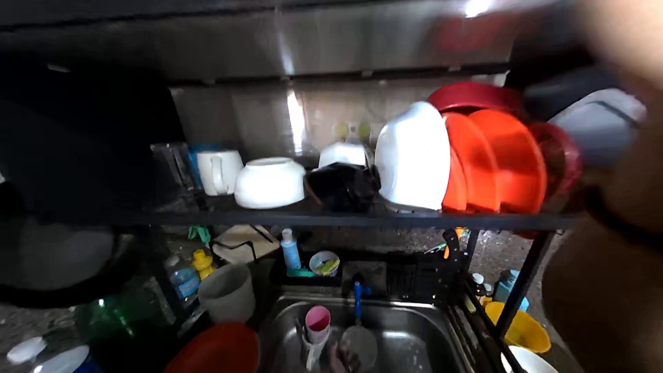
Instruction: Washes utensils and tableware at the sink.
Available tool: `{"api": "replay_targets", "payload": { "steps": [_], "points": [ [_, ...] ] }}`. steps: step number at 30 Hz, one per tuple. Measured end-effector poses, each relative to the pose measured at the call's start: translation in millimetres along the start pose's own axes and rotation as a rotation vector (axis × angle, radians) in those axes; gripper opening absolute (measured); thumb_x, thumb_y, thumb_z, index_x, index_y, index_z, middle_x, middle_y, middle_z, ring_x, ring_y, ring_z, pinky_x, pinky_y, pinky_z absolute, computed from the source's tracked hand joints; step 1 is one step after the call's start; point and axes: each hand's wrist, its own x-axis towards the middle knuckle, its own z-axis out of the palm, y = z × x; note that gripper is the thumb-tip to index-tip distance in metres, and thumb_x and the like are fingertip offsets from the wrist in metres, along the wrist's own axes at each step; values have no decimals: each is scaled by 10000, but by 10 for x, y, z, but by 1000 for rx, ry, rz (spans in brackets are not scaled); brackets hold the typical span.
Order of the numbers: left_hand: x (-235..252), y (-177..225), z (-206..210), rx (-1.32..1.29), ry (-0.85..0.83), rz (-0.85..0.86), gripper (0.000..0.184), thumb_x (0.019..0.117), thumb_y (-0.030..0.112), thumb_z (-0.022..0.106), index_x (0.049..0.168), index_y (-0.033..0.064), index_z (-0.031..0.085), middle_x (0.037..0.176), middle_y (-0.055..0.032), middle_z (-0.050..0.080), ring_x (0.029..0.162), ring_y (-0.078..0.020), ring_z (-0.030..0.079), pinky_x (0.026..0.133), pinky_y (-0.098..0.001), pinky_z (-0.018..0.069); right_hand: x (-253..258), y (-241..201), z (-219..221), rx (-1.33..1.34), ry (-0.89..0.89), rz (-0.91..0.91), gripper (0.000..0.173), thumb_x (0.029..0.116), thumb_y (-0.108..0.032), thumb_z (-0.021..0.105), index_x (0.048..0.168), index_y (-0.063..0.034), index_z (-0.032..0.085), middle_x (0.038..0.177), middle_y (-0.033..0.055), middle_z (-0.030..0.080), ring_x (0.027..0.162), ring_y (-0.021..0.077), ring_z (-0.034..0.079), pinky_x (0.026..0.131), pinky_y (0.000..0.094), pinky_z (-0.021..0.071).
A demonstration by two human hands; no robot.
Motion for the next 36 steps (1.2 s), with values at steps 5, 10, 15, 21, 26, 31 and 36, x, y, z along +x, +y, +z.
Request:
{"api": "replay_targets", "payload": {
  "steps": [5, 10, 15, 21, 26, 31, 36],
  "points": [
    [-20, -35, 71, -72, 10, 107, 610, 1074, 532, 199, 765, 178, 589, 483, 85, 463, 357, -34, 432, 350, -190, 380, -2249, 204, 344, 508, -357, 146, 198, 1018, -335, 616, 1083, -153, 661, 906, -92, 698, 797, -25, 646, 700, 171, 564],
    [-17, 62, 97, -157, 10, 23, 573, 1063, 507, 217, 809, 160, 595, 498, 81, 462, 349, -38, 423, 335, -188, 372, -4564, 480, 1492, 166, -1303, 616, 528, 966, -416, 663, 1379, -89, 630, 1297, 162, 679, 1189, 325, 659, 1025, 524, 528],
    [52, -49, 140, -307, -137, -109, 648, 1028, 592, 198, 955, 120, 636, 545, 57, 501, 379, -50, 459, 352, -187, 394, -4957, 1027, 1626, 264, -1699, 779, 450, 1050, -442, 544, 1249, -67, 692, 1088, 182, 720, 996, 330, 698, 905, 554, 546],
    [142, -30, 183, -90, -3, -136, 625, 1066, 538, 178, 964, 101, 614, 549, 41, 481, 409, -79, 474, 379, -220, 416, -5060, 985, 1535, 828, -1443, 1390, 299, 1086, -243, 470, 1047, -30, 676, 836, 18, 676, 697, 86, 624, 654, 254, 545],
    [284, -83, 168, 202, -12, -186, 465, 1109, 406, 266, 1224, 54, 548, 966, -130, 682, 786, -239, 683, 689, -380, 584, -5293, 744, 1647, 697, -1218, 1433, 282, 1078, -227, 527, 1040, 4, 683, 721, 24, 636, 557, 88, 578, 526, 253, 520],
    [136, -109, 257, 460, 56, -103, 251, 1044, 6, 525, 1274, -92, 542, 1103, -206, 716, 802, -254, 741, 734, -372, 635, -5408, 689, 1877, 415, -1202, 1118, 303, 1049, -283, 575, 1052, -18, 722, 773, 81, 668, 639, 166, 631, 636, 367, 561],
    [175, -84, 259, 440, 72, -50, 158, 1050, 111, 570, 1091, -37, 606, 787, -72, 658, 553, -102, 597, 511, -229, 532, -5353, 578, 1969, 501, -1190, 1086, 307, 1050, -279, 578, 1101, -1, 698, 802, 91, 664, 662, 165, 630, 655, 354, 563]
  ]
}}
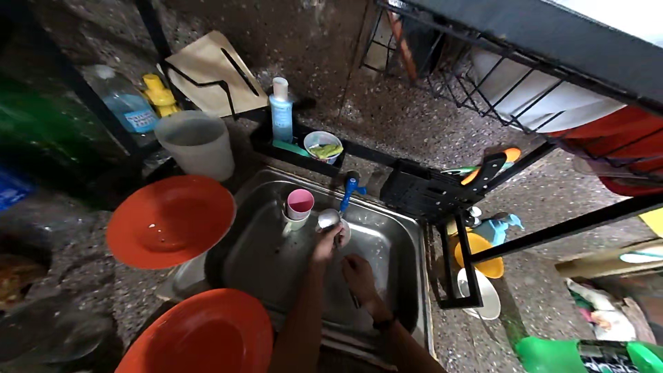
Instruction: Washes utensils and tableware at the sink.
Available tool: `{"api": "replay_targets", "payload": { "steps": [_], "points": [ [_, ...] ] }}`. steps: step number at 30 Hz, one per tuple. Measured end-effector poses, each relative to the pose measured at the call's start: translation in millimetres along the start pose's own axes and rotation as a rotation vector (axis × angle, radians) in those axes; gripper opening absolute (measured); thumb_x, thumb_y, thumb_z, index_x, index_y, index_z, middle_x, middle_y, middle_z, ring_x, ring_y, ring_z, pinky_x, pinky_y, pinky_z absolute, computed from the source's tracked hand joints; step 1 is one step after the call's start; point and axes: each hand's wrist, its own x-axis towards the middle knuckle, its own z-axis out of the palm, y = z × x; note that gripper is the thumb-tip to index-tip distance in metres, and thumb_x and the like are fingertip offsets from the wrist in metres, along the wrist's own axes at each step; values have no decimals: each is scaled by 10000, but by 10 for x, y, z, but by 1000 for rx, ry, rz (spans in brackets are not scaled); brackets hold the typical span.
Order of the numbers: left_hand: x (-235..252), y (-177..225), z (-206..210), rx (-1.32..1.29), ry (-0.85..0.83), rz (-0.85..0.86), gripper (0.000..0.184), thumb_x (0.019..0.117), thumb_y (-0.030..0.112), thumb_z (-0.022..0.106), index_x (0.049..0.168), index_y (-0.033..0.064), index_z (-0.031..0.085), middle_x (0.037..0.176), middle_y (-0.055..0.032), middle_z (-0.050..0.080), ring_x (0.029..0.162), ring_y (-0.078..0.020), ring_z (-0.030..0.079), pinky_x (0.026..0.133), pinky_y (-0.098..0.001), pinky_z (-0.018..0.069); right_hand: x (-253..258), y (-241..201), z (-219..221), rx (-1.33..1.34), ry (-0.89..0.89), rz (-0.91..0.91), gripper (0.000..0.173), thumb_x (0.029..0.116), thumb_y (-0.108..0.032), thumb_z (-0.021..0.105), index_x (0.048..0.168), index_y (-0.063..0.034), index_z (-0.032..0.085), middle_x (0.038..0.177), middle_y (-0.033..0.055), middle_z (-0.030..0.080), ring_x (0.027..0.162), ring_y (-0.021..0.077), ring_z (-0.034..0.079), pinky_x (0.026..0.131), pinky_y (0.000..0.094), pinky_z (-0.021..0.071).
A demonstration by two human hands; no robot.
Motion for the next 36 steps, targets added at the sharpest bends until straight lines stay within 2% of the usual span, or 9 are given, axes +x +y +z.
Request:
{"api": "replay_targets", "payload": {
  "steps": [5, 8, 11, 17, 24, 28, 30, 32, 36],
  "points": [
    [44, -107, 25, -56, 12, -5, 211, 1085, 183, 514, 1072, -10, 599, 656, -5, 549, 445, -39, 466, 399, -166, 401, -16, -53, 96, 62, -74, 3, 313, 1084, -244, 510, 1156, 20, 662, 775, 84, 648, 628, 143, 619, 630, 324, 560],
    [73, -90, 13, -73, -58, -61, 163, 1066, 69, 366, 1106, -3, 507, 792, -88, 637, 618, -136, 619, 559, -256, 529, 49, -76, 23, 119, -17, 44, 316, 1082, -224, 514, 1172, 29, 680, 799, 87, 653, 629, 128, 593, 618, 313, 540],
    [26, -74, 43, 66, -146, -81, 239, 1064, 67, 381, 1197, -41, 548, 994, -136, 747, 813, -165, 717, 720, -295, 576, 228, -87, -73, 181, 29, -7, 302, 1074, -192, 522, 984, 38, 695, 712, 53, 632, 583, 97, 576, 575, 283, 523],
    [-48, -50, 145, 69, -38, -87, 317, 1116, 162, 384, 1349, -11, 511, 1010, -138, 693, 820, -211, 699, 700, -373, 599, 691, -427, -294, 95, 209, 124, 342, 1093, -265, 484, 1086, -9, 710, 903, 109, 772, 762, 210, 760, 719, 434, 645],
    [-78, -63, 209, 5, 14, -87, 494, 1139, 409, 234, 1478, 116, 442, 1179, -148, 646, 970, -250, 658, 751, -442, 574, 1134, -526, -119, -189, 196, -16, 296, 937, -263, 682, 1142, -62, 751, 1098, 153, 738, 1075, 334, 674, 972, 577, 506],
    [10, -116, 184, -36, 127, 8, 459, 1133, 435, 237, 1306, 129, 532, 725, -25, 549, 495, -105, 469, 426, -257, 403, 1153, -656, 19, -180, 168, -88, 221, 993, -198, 621, 993, -20, 754, 901, 134, 735, 869, 247, 703, 848, 492, 554],
    [2, -77, 190, -12, 181, 64, 448, 1137, 387, 278, 1341, 101, 557, 832, -54, 608, 580, -109, 519, 499, -272, 444, 1182, -601, 95, -217, 209, -137, 274, 1013, -231, 595, 939, -11, 740, 838, 137, 718, 818, 258, 700, 810, 500, 554],
    [-30, -57, 185, -13, 160, 88, 449, 1145, 325, 273, 1419, 70, 521, 1129, -108, 662, 881, -147, 627, 763, -331, 538, 1164, -599, 128, -297, 229, -143, 309, 1029, -255, 581, 963, -7, 755, 876, 161, 736, 863, 295, 717, 844, 521, 557],
    [12, -95, 166, -20, 169, 119, 442, 1144, 311, 274, 1388, 49, 533, 1142, -110, 657, 912, -149, 635, 773, -339, 542, 1108, -669, 99, -488, 134, -169, 339, 1043, -223, 510, 1124, 21, 732, 1031, 221, 740, 1025, 369, 711, 949, 550, 535]
  ]
}}
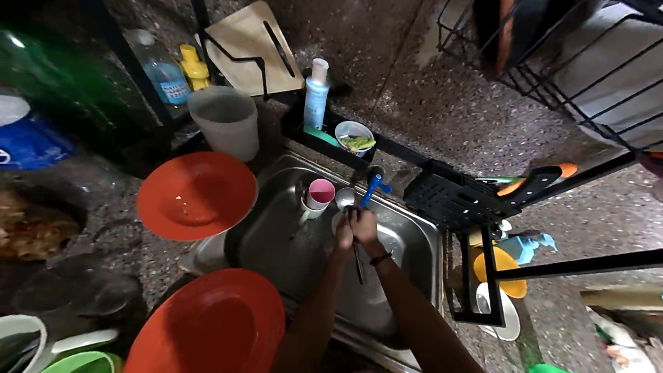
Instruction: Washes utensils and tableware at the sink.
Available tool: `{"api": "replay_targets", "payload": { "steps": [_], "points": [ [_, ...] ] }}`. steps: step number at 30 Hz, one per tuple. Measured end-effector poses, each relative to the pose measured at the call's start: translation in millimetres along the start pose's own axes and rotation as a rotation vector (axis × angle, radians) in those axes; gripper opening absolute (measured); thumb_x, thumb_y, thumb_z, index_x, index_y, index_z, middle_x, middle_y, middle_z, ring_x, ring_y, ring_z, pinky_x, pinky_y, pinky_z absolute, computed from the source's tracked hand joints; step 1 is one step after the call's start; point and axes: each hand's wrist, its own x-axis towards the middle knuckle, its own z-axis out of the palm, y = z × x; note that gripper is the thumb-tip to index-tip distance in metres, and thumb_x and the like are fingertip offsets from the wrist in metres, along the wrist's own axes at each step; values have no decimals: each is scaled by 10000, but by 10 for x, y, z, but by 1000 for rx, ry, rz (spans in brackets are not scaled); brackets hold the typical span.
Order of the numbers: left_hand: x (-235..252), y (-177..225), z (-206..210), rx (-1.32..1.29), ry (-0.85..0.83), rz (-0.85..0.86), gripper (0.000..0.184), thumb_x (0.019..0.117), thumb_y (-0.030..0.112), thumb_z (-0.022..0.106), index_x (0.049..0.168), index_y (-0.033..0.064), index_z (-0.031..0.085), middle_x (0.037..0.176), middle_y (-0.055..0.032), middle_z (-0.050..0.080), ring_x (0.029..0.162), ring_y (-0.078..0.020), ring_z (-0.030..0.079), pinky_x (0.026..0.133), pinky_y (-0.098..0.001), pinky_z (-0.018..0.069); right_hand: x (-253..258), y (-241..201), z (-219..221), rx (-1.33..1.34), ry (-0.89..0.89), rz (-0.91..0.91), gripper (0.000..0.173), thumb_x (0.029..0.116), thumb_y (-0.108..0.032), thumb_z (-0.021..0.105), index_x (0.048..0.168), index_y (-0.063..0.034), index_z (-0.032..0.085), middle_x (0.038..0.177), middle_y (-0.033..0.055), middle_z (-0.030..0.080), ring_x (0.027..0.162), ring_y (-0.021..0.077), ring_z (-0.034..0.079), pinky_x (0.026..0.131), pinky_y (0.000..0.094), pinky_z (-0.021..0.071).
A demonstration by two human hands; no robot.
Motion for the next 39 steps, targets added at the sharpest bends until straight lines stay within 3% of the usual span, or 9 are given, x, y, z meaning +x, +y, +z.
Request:
{"api": "replay_targets", "payload": {
  "steps": [2, 4, 10, 21, 25, 28, 30, 34, 39],
  "points": [
    [70, -59, -34, 37, -27, 29, 480, 1146, 307, 268, 1444, 7, 497, 1355, -181, 604, 1180, -228, 609, 1006, -424, 502, -18, 52, 42, 13, 46, -44, 365, 1054, -214, 490, 1156, 60, 709, 1035, 251, 733, 1019, 393, 713, 951, 554, 537],
    [99, -97, -26, 52, -25, 80, 459, 1145, 248, 278, 1401, -37, 531, 1371, -203, 598, 1233, -241, 593, 1065, -425, 472, -21, 152, 126, 62, 124, -66, 380, 1066, -254, 508, 1158, 51, 715, 995, 231, 744, 955, 369, 730, 913, 535, 560],
    [135, -194, -32, 159, 94, 101, 435, 1114, 132, 243, 1094, -113, 602, 1026, -190, 610, 941, -225, 583, 886, -388, 495, -90, 151, 113, -38, 94, -52, 356, 1048, -161, 478, 1238, 76, 663, 1051, 255, 735, 1005, 406, 721, 937, 552, 546],
    [96, -166, -66, 209, 93, 143, 459, 1125, 196, 283, 1181, -103, 628, 1118, -212, 652, 1019, -215, 620, 956, -387, 497, -136, 195, 176, -9, 110, -43, 393, 1054, -181, 474, 1318, 79, 606, 1039, 256, 733, 991, 400, 725, 922, 547, 558],
    [150, -235, -99, 141, 55, 167, 477, 1113, 175, 231, 1170, -97, 619, 1080, -197, 647, 997, -213, 613, 937, -384, 501, -109, 291, 283, 238, 144, -43, 450, 1000, -311, 605, 1279, 42, 621, 938, 172, 727, 877, 285, 717, 851, 481, 581],
    [123, -180, -36, -106, -25, 196, 478, 1098, 225, 185, 1105, -14, 598, 976, -113, 643, 906, -149, 610, 827, -316, 520, -46, 272, 281, 451, 75, 12, 354, 979, -213, 647, 1227, 39, 633, 909, 143, 704, 830, 210, 687, 817, 422, 573],
    [9, -22, 3, -151, -67, 136, 574, 1102, 308, 135, 1244, -26, 580, 1047, -130, 651, 928, -154, 609, 834, -323, 517, -26, 218, 264, 501, 56, 81, 307, 1010, -224, 618, 1188, 25, 636, 894, 141, 693, 818, 212, 680, 805, 435, 572],
    [-8, 11, -7, -115, -5, -81, 635, 1126, 421, 111, 1123, 5, 591, 842, -116, 630, 680, -180, 603, 569, -342, 517, 9, 167, 204, 557, 32, 191, 327, 1035, -299, 617, 1097, 20, 656, 831, 133, 657, 745, 219, 640, 746, 439, 550],
    [-88, 100, 21, -26, -4, -85, 598, 1138, 380, 124, 1162, 6, 590, 825, -96, 611, 622, -147, 548, 523, -299, 456, -36, 284, 261, 736, 22, 145, 354, 1001, -120, 600, 1316, 34, 551, 974, 156, 674, 814, 180, 664, 760, 378, 577]
  ]
}}
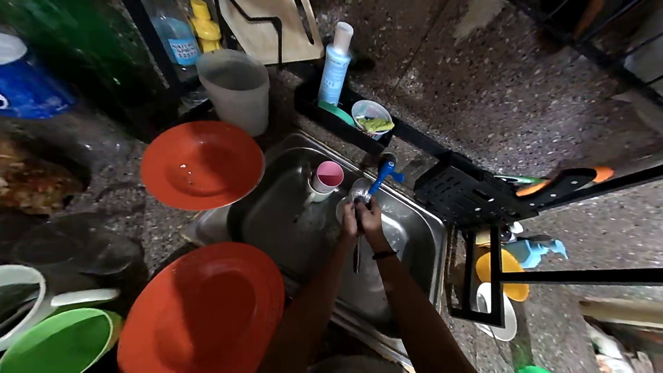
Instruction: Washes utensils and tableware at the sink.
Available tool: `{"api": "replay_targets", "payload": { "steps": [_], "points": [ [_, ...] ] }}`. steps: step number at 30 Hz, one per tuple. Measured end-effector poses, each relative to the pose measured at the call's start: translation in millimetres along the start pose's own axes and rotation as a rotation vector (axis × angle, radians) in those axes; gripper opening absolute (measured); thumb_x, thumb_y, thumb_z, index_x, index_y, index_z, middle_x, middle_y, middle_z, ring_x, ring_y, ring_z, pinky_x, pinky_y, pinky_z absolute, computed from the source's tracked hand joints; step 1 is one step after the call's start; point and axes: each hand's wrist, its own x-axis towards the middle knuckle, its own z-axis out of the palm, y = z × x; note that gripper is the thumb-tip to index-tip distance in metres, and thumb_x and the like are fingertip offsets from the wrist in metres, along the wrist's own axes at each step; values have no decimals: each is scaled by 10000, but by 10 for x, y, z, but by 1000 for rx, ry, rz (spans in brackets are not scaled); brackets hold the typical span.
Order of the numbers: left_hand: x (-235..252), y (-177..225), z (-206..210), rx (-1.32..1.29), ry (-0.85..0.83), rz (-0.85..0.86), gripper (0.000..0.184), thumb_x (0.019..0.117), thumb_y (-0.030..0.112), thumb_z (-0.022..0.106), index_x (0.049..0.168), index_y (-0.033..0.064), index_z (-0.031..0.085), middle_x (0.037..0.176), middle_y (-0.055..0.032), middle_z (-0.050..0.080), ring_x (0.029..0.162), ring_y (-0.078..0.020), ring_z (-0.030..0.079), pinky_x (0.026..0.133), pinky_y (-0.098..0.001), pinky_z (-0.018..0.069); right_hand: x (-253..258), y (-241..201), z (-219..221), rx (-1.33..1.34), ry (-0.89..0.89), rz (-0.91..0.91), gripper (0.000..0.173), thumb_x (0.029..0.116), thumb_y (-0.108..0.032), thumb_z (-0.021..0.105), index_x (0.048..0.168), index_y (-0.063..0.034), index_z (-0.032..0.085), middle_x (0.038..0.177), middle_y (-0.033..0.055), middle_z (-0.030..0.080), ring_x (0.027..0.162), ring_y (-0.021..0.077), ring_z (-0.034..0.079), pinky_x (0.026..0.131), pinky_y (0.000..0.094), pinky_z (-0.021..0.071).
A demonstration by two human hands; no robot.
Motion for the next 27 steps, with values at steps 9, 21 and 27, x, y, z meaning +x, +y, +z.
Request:
{"api": "replay_targets", "payload": {
  "steps": [9, 21, 27],
  "points": [
    [51, -80, -20, 53, -42, -58, 616, 1125, 413, 147, 1352, -1, 542, 1150, -195, 650, 878, -235, 619, 709, -397, 521, 11, 11, -71, 45, 3, 66, 297, 992, -103, 593, 1251, 40, 566, 904, 135, 657, 727, 169, 642, 674, 367, 568],
    [-113, 68, 43, 63, -120, -104, 617, 1133, 360, 86, 1247, -32, 549, 853, -104, 609, 613, -136, 526, 528, -292, 442, 1, 115, -117, 155, -6, 17, 277, 1040, -166, 493, 1223, 31, 558, 821, 65, 598, 655, 108, 580, 617, 307, 530],
    [-130, 68, 12, 79, -160, -146, 636, 1119, 445, 105, 1402, 8, 470, 976, -126, 606, 686, -163, 532, 593, -323, 468, 79, 79, -83, 93, 116, 87, 276, 994, -248, 693, 1019, 26, 669, 767, 89, 655, 643, 137, 621, 622, 337, 549]
  ]
}}
